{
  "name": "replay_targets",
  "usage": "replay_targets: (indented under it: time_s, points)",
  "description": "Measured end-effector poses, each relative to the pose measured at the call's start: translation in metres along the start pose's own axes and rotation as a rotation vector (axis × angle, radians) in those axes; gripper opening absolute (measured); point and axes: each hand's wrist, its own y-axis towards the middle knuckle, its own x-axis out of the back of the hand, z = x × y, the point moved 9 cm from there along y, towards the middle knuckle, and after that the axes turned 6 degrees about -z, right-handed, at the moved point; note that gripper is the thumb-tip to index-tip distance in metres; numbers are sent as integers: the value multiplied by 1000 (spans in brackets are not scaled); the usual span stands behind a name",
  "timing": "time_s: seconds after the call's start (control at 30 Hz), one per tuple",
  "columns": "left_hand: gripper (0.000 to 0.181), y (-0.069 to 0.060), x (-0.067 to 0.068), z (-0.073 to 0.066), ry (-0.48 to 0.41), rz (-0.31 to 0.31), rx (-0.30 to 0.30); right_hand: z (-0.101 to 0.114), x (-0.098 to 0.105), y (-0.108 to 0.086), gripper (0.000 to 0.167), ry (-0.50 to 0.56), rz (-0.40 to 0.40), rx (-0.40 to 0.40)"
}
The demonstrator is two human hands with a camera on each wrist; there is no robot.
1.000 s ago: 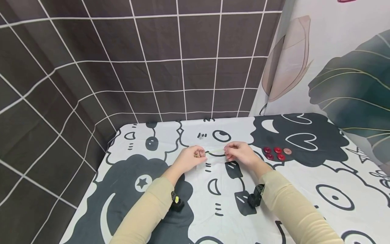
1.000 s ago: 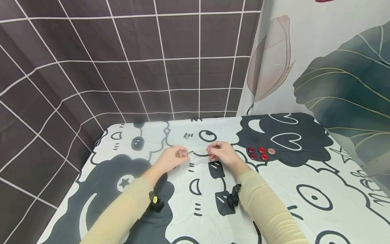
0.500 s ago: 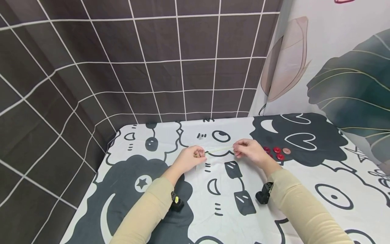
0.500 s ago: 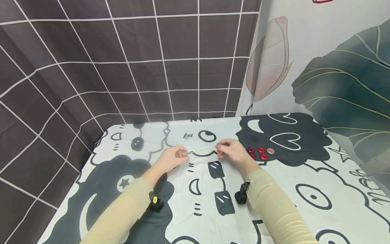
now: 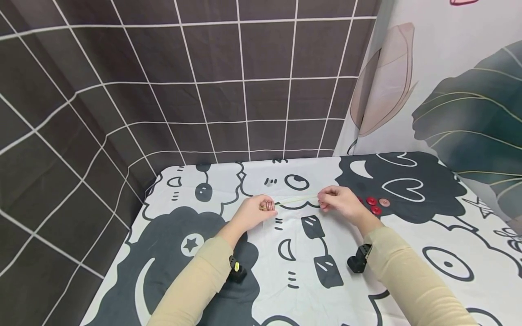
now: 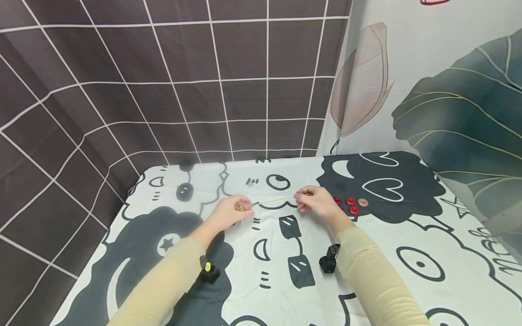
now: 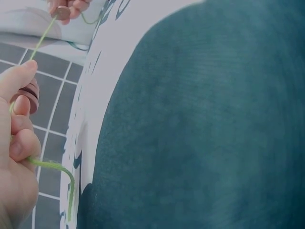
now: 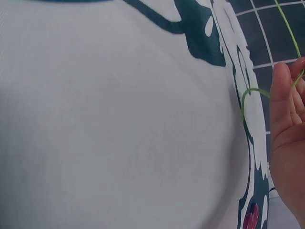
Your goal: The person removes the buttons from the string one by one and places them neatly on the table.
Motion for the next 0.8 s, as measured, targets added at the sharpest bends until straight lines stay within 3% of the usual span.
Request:
replay_targets:
  time_s: [0.8]
  points:
    - [32, 0, 0, 2, 10, -7, 6, -19, 39, -11, 41, -6, -53, -39]
